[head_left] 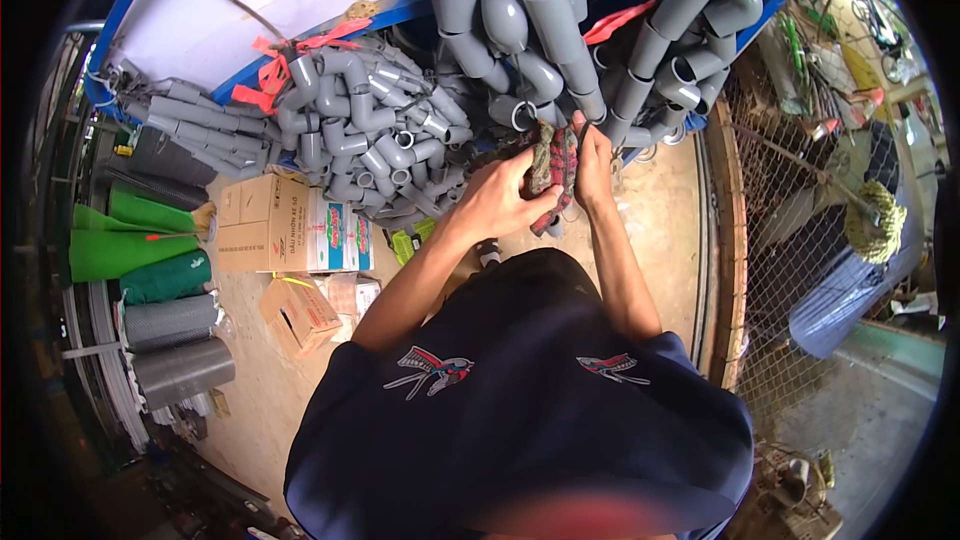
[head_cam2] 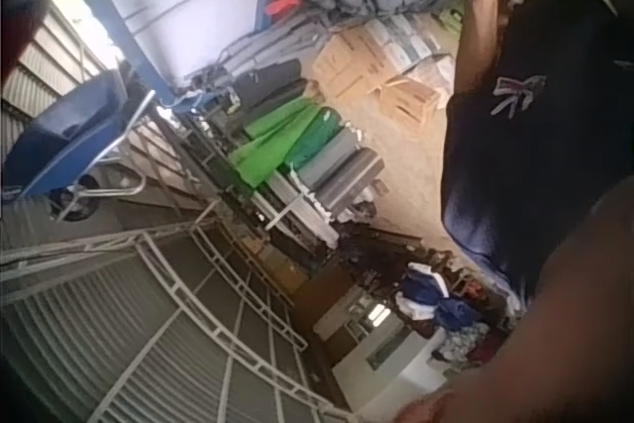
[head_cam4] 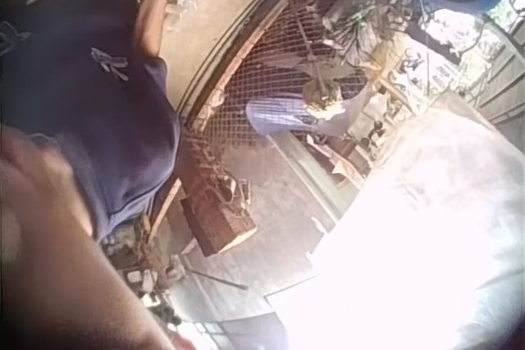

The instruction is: Wiping down and organizing PVC pipe connectors in a storage area.

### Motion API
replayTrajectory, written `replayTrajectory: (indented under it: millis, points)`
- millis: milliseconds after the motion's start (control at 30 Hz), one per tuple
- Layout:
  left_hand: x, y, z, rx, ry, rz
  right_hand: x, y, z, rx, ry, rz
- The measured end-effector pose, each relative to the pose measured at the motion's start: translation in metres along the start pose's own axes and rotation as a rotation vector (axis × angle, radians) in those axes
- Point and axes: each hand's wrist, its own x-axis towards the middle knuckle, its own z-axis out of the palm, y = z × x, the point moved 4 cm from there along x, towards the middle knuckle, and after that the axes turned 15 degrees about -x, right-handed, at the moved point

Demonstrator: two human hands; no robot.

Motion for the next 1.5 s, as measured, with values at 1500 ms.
replayTrajectory:
  millis: [1500]
  points:
    - [-0.028,0.039,-0.040,0.300,-0.044,0.523,-0.014,0.014,0.011,0.331,0.065,-0.156]
